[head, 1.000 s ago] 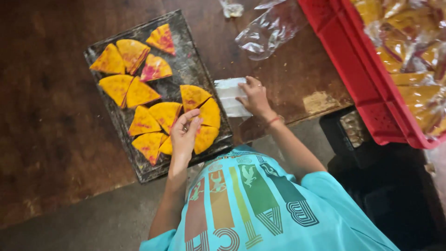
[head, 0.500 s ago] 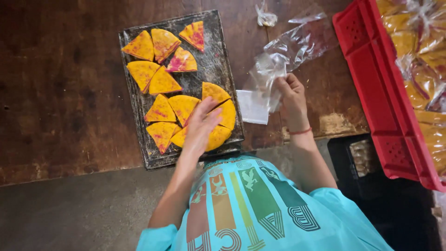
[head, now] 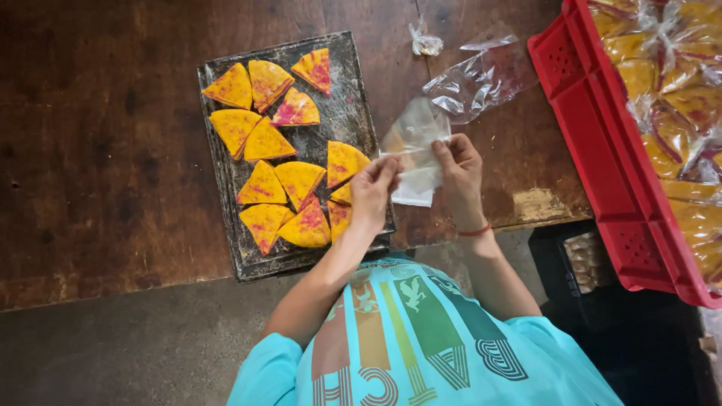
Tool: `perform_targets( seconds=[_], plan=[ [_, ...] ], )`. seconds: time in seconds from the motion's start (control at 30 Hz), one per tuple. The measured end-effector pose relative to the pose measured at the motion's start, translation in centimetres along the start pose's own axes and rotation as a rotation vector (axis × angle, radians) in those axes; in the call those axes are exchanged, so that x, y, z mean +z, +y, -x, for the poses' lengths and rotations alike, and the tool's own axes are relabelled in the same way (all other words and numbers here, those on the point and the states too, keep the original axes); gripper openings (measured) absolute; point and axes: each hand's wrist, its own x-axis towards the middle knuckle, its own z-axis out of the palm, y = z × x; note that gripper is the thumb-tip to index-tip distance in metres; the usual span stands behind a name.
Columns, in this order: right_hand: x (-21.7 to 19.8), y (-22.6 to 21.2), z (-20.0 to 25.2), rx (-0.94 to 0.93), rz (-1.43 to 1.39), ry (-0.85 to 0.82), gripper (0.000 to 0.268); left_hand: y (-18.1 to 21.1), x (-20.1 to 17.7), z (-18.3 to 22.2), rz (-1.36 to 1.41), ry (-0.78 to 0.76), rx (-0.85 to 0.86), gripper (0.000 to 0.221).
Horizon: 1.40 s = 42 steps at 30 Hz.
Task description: The person packages triangular food slices by wrapping each piece in a plastic film wrapper by hand and placing the wrapped slices into a plastic crate.
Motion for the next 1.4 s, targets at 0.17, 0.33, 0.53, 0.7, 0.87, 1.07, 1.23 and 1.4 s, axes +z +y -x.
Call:
perform_targets(
  seconds=[0.17, 0.33, 0.53, 0.7, 0.87, 1.07, 1.23, 1.4],
  plan=[
    [-1.2, 2.0, -2.0, 0.125, -0.112, 0.086, 0.009, 1.5, -2.7, -1.2, -0.19, 0.045, 0.176, 0.02],
    [-1.9, 4.0, -2.8, -0.042, 0.232, 0.145, 0.01, 3.9, -4.7, -0.8, -0.119, 0.073, 0.157, 0.019],
    [4.3, -0.9, -1.5, 0.205, 0.074, -0.224, 0.039, 4.1, -6.2, 0.4, -0.034, -0.019, 0.108, 0.018],
    [7.2, 1.5, -2.7, 0.124, -0.057, -0.5, 0.016, 5.8, -7.1, 2.4, -0.234, -0.076, -0.03, 0.03],
    [8.8, 1.5, -4.2, 0.015, 0.349, -0.566, 0.03, 10.1, -7.8, 2.7, -0.508, -0.15, 0.121, 0.038],
    [10.7, 0.1, -3.8, 0.062, 0.382, -0.668, 0.033, 11.3, -7.4, 1.6, -0.517, -0.052, 0.276, 0.02],
    [10.6, 0.5, -2.9, -0.09, 0.457, -0.625, 0.028, 9.3, -8.1, 1.9, -0.482, 0.075, 0.175, 0.016],
    [11.7, -1.7, -0.2, -0.654, 0.695, -0.405, 0.023, 7.1, -9.1, 2.9, -0.427, 0.214, 0.238, 0.014]
  ],
)
